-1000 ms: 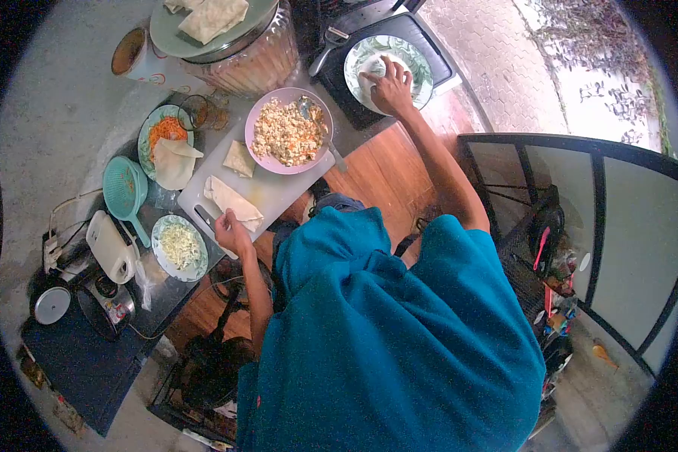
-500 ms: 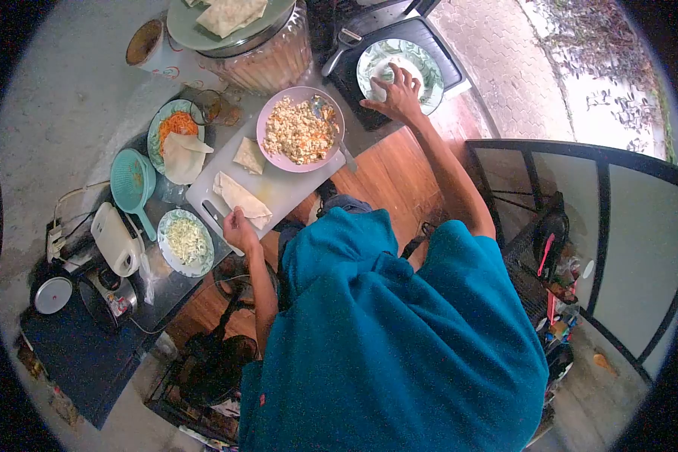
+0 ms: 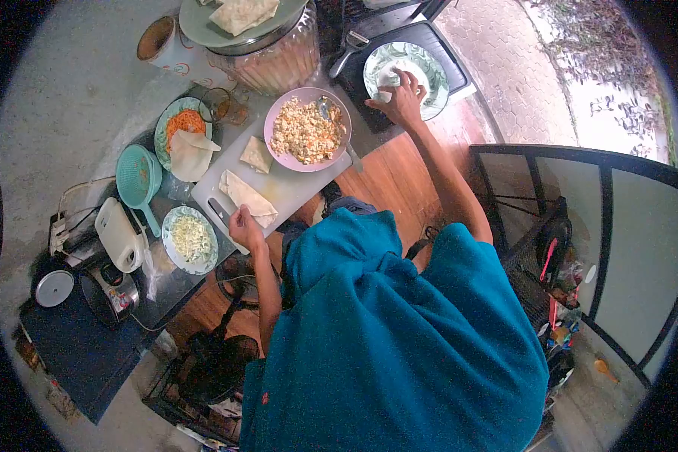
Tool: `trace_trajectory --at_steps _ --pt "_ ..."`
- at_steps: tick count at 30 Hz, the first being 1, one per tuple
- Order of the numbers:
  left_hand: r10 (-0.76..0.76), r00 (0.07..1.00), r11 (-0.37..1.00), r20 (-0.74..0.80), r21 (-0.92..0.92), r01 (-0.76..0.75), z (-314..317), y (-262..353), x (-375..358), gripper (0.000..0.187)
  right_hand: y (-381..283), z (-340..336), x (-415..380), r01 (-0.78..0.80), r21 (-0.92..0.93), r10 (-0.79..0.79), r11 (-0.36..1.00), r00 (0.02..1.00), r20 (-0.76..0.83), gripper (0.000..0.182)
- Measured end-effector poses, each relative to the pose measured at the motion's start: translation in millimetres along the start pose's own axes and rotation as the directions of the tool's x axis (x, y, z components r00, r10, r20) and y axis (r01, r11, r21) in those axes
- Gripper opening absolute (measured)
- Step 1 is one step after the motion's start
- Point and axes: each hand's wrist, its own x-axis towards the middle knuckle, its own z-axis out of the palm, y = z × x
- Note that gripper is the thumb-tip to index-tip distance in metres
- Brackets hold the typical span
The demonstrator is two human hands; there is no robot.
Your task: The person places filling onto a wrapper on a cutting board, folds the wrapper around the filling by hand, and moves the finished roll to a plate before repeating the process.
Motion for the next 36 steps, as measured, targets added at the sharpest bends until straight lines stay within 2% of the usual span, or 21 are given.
trace_trajectory --at_steps 2,4,8,13,16,17,18,19,21,22,23,24,25,27,28,30,31,32,33,35,36 --pt "-0.016 1.0 1.0 -0.004 0.024 0.016 1.3 3.2 -2.3 0.025 -0.9 -0.9 -3.4 -0.002 0.008 0.003 1.0 1.0 -0.015 0.059" --pt "-0.013 1.0 0.999 -0.007 -0.051 0.013 1.6 2.1 -3.2 0.025 -2.6 -0.4 -7.0 -0.046 0.048 0.049 0.998 0.996 -0.072 0.057" --pt "-0.035 0.999 0.997 -0.027 -0.074 0.033 1.5 -6.1 -4.2 0.025 5.4 2.4 -7.6 -0.071 0.14 0.087 0.988 0.99 -0.108 0.062" --pt "-0.032 0.999 0.999 -0.008 -0.04 0.031 0.2 -12.3 -4.9 0.025 9.6 -0.1 -4.4 -0.123 0.183 0.138 0.975 0.988 -0.068 0.064" --pt "-0.022 1.0 0.996 -0.001 -0.084 0.022 -0.2 -18.7 -2.9 0.025 6.8 -9.2 -3.4 -0.151 0.291 0.172 0.945 0.984 -0.049 0.064" --pt "-0.029 1.0 0.996 -0.012 -0.084 0.028 0.1 -22.5 -2.9 0.025 4.3 -13.1 -3.0 -0.164 0.26 0.188 0.952 0.98 -0.07 0.06" --pt "-0.027 0.999 0.998 -0.021 -0.055 0.026 1.4 -24.0 -3.1 0.024 13.1 -6.2 0.7 -0.062 0.331 0.116 0.941 0.983 -0.145 0.057" --pt "-0.028 0.999 0.999 -0.038 -0.022 0.027 1.3 -25.2 -2.5 0.023 27.9 2.0 6.4 0.048 0.399 0.044 0.916 0.975 -0.217 0.054" --pt "0.001 1.0 0.971 -0.031 -0.237 -0.008 8.6 -28.3 -1.7 0.017 44.5 7.0 16.1 0.028 0.606 0.079 0.795 0.985 -0.15 0.046" --pt "0.004 0.998 0.953 -0.059 -0.304 -0.021 12.7 -49.5 2.8 0.016 28.7 -5.4 11.7 -0.022 0.762 0.099 0.647 0.994 -0.056 0.043" --pt "0.067 0.997 0.975 -0.035 -0.21 -0.073 5.3 -13.1 -7.8 0.017 5.4 -31.8 2.3 -0.098 0.873 0.106 0.478 0.993 0.054 0.041" --pt "0.039 0.997 0.979 -0.06 -0.197 -0.05 8.3 -24.2 -4.7 0.017 -25.6 -52.3 -5.4 -0.102 0.852 0.125 0.513 0.991 0.043 0.04" --pt "0.077 0.993 0.983 -0.09 -0.161 -0.091 7.2 -22.4 -5.2 0.017 -50.2 -64.0 -18.7 -0.107 0.827 0.151 0.553 0.988 0.026 0.041" --pt "0.145 0.982 0.988 -0.119 -0.029 -0.15 3.1 -8.4 -10.2 0.015 -74.9 -61.2 -29.3 -0.065 0.868 0.017 0.493 0.998 0.065 0.041" --pt "0.149 0.981 0.988 -0.127 -0.013 -0.152 2.4 -11.4 -11.6 0.016 -116.8 -75.5 -43.3 -0.063 0.839 -0.067 0.54 0.991 0.118 0.043" --pt "0.135 0.979 0.99 -0.151 -0.008 -0.138 4.0 -13.9 -12.1 0.016 -155.2 -64.1 -57.8 -0.165 0.836 -0.215 0.524 0.924 0.317 0.042" --pt "0.135 0.982 0.99 -0.135 -0.012 -0.137 4.2 -13.9 -12.4 0.016 -176.8 -60.4 -65.5 -0.01 0.783 -0.38 0.622 0.87 0.313 0.043" --pt "0.137 0.984 0.99 -0.116 -0.014 -0.14 3.4 -12.8 -12.8 0.015 -201.2 -50.6 -74.5 0.19 0.753 -0.517 0.63 0.826 0.225 0.047" --pt "0.124 0.984 0.992 -0.13 -0.021 -0.127 2.2 -9.9 -12.8 0.015 -222.8 -37.5 -77.7 0.256 0.816 -0.665 0.518 0.721 0.196 0.05" --pt "0.197 0.975 0.98 -0.104 -0.018 -0.2 1.9 -5.5 -13.6 0.014 -253.2 -12.3 -80.4 0.447 0.714 -0.789 0.539 0.566 0.241 0.053" --pt "0.23 0.96 0.964 -0.157 -0.096 -0.247 7.3 -6.9 -12.1 0.01 -271.6 -5.9 -81.1 0.569 0.625 -0.831 0.534 0.49 0.264 0.053"
